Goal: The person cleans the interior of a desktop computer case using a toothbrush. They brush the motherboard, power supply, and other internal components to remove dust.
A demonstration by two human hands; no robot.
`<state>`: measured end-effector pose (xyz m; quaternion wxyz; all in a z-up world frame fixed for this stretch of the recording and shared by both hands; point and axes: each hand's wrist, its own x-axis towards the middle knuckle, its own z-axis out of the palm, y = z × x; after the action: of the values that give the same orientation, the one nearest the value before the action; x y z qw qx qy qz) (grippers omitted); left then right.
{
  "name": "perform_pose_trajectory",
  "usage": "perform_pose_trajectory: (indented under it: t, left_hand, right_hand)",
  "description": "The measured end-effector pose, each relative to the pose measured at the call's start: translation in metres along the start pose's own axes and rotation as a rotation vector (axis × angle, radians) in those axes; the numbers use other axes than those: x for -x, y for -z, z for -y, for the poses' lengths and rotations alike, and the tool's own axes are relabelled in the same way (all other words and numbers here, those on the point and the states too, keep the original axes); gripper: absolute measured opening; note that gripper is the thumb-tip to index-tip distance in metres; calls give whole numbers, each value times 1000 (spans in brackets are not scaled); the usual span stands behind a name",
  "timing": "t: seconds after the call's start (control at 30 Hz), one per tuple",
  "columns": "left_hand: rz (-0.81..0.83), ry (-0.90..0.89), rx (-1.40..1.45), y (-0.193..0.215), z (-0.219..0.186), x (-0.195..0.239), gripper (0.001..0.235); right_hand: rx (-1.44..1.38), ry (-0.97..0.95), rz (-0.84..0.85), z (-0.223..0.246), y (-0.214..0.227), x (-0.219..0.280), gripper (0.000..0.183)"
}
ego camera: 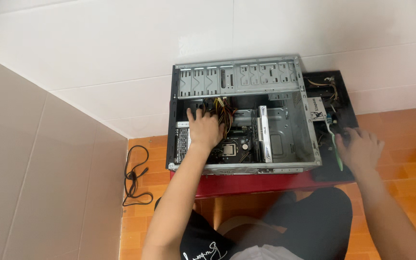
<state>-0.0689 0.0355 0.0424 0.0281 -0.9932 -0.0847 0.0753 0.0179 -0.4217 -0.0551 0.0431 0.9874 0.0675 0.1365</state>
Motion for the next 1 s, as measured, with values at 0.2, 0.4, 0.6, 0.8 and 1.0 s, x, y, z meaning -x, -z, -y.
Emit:
perform_pose_trajectory:
  t: [0.2, 0.4, 0.6, 0.8, 1.0]
  left_hand:
    - [-75, 42, 299, -6, 5, -35, 48]
    - [-140, 207, 429, -17, 1, -58, 47]
    - [-130, 262, 455, -16, 2, -58, 48]
    - [-168, 60, 528, -18, 12, -53, 22]
    - [-426, -284, 630, -23, 18, -47, 28]
  right_hand:
    - [-60, -86, -51, 12, 28, 57, 68]
    - [-72, -80, 84, 7, 29, 69, 45]
    - [-26, -137, 188, -2, 12, 62, 39]
    - [125, -143, 63, -21, -10, 69, 32]
    - [-404, -173, -97, -21, 23, 60, 21]
